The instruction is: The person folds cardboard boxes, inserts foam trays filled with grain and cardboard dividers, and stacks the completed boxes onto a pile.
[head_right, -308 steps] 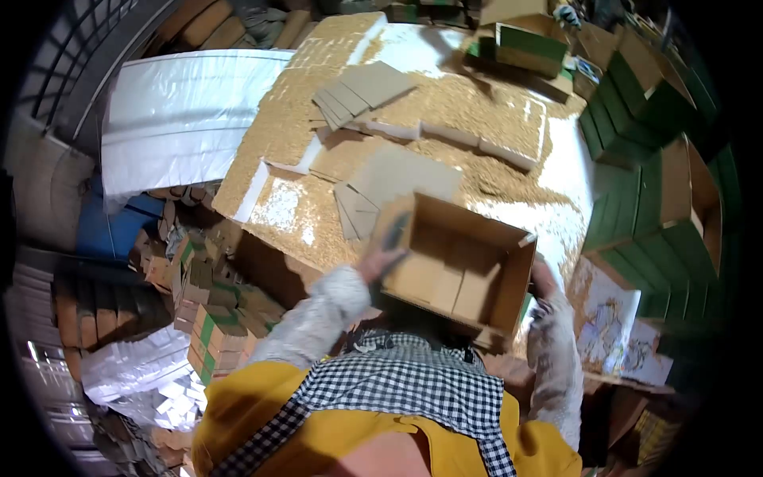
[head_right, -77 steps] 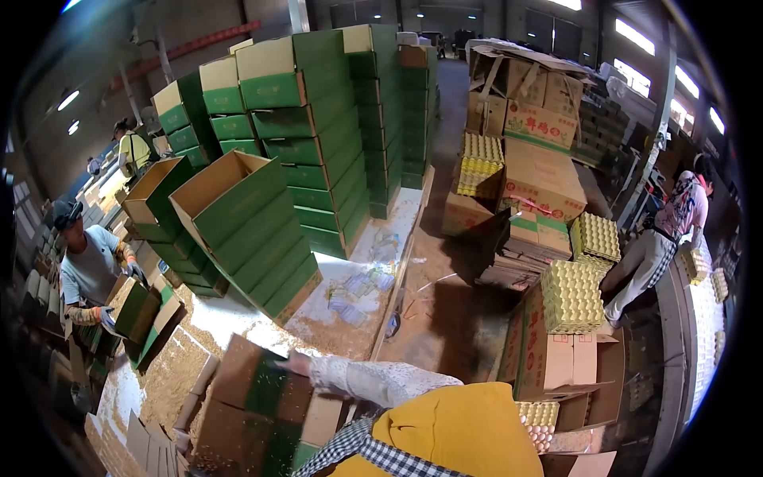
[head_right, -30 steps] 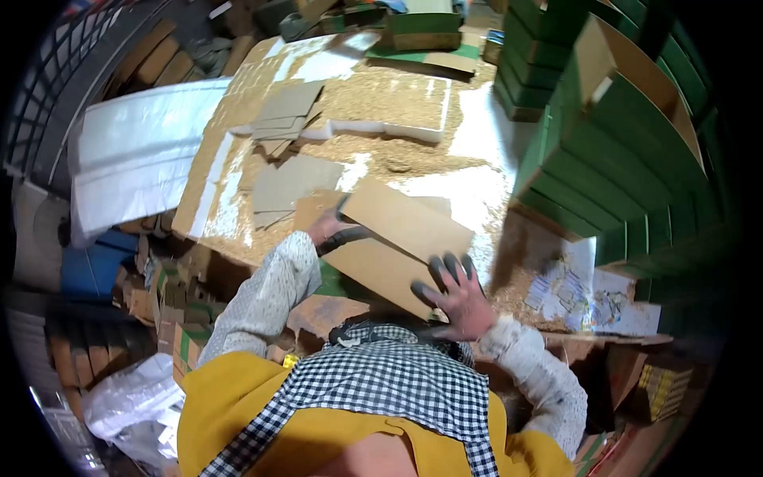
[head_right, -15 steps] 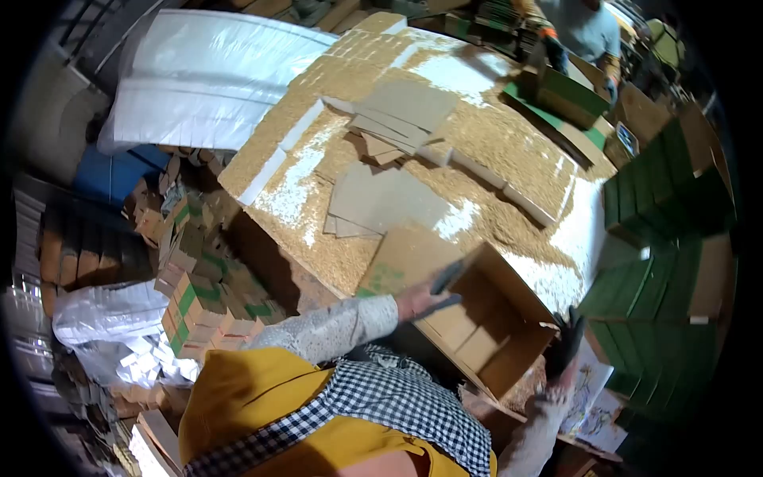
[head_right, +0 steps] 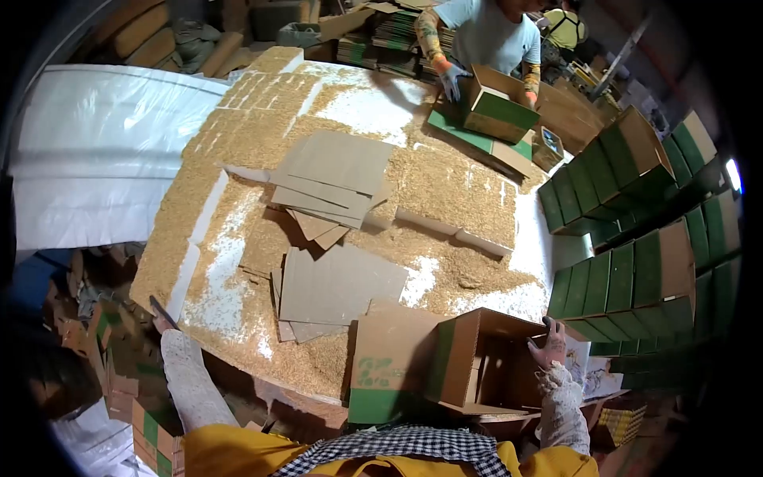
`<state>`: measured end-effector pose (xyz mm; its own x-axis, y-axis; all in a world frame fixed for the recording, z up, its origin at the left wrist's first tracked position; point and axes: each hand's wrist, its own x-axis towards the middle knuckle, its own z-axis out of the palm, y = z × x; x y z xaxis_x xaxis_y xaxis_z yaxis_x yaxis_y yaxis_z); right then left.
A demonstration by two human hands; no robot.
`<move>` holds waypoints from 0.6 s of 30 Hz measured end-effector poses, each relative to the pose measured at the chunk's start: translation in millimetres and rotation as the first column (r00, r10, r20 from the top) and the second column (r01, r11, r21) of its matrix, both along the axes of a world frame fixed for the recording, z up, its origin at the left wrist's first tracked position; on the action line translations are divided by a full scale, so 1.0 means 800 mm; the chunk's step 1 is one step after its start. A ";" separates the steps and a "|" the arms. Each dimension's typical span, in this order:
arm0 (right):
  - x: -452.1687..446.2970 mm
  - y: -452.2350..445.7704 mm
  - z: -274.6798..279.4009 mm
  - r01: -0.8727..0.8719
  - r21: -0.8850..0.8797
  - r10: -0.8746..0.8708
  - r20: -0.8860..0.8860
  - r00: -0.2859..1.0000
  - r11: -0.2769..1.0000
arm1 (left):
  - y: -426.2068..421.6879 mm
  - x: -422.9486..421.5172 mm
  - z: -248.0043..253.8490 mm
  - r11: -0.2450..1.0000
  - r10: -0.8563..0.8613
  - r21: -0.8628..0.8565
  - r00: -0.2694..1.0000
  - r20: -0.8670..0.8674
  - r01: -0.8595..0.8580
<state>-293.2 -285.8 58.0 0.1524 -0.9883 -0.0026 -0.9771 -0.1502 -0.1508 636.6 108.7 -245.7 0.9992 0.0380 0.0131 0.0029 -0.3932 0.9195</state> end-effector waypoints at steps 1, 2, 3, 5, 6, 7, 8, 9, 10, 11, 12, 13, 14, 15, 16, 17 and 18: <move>-0.001 -0.001 0.002 0.002 0.019 -0.001 -0.016 1.000 1.000 | -0.078 -0.104 0.142 0.939 0.289 -0.170 0.953 -0.087 -0.300; 0.000 -0.001 0.002 0.001 0.037 0.000 -0.026 1.000 0.999 | -0.083 -0.120 0.155 0.787 0.219 -0.575 0.972 -0.081 -0.225; -0.001 0.000 0.002 -0.008 0.036 0.009 -0.033 0.999 0.999 | -0.108 -0.167 0.213 0.742 0.185 -0.629 0.973 -0.141 -0.232; 0.006 0.004 0.004 0.005 0.012 -0.005 -0.018 1.000 1.000 | -0.132 -0.201 0.253 0.678 0.156 -0.663 0.944 -0.292 -0.317; 0.005 0.007 0.005 0.009 0.007 -0.009 -0.013 1.000 1.000 | -0.129 -0.200 0.238 0.678 0.175 -0.644 0.929 -0.326 -0.354; 0.000 0.006 0.002 -0.005 0.010 0.005 -0.001 1.000 1.000 | -0.125 -0.198 0.221 0.672 0.196 -0.630 0.914 -0.355 -0.389; -0.003 0.006 0.001 -0.019 0.001 0.019 0.010 1.000 1.000 | -0.120 -0.194 0.201 0.666 0.217 -0.618 0.901 -0.377 -0.419; -0.005 0.007 -0.001 -0.030 -0.006 0.030 0.026 0.999 1.000 | -0.115 -0.186 0.177 0.655 0.308 -0.578 0.871 -0.383 -0.486; -0.008 0.008 -0.001 -0.039 -0.013 0.039 0.039 0.998 0.999 | -0.128 -0.227 0.213 0.664 0.259 -0.612 0.900 -0.352 -0.430; -0.010 0.010 -0.003 -0.039 -0.024 0.040 0.072 0.997 0.999 | -0.129 -0.267 0.243 0.632 0.134 -0.662 0.898 -0.419 -0.403; -0.017 0.010 -0.010 -0.053 -0.049 0.057 0.073 0.996 0.997 | -0.130 -0.307 0.273 0.600 0.006 -0.701 0.879 -0.478 -0.385; -0.018 0.013 -0.006 -0.049 -0.063 0.054 0.075 0.996 0.997 | -0.119 -0.336 0.262 0.708 0.008 -0.670 0.952 -0.307 -0.222; -0.013 0.017 -0.002 -0.048 -0.077 0.054 0.077 0.996 0.996 | -0.107 -0.365 0.251 0.795 0.010 -0.601 0.992 -0.125 -0.083; -0.009 0.020 0.006 -0.073 -0.131 0.084 0.085 0.993 0.989 | -0.125 -0.421 0.300 0.595 -0.228 -0.803 0.950 -0.212 -0.036; -0.002 0.026 0.017 -0.098 -0.180 0.115 0.087 0.989 0.979 | -0.136 -0.467 0.327 0.409 -0.400 -0.909 0.880 -0.254 -0.076; 0.012 0.037 0.044 -0.128 -0.284 0.171 0.133 0.976 0.950 | -0.146 -0.506 0.342 0.434 -0.432 -0.901 0.875 -0.218 -0.010; 0.011 0.040 0.058 -0.207 -0.371 0.301 0.218 0.928 0.905 | -0.159 -0.542 0.355 0.451 -0.464 -0.891 0.867 -0.181 0.056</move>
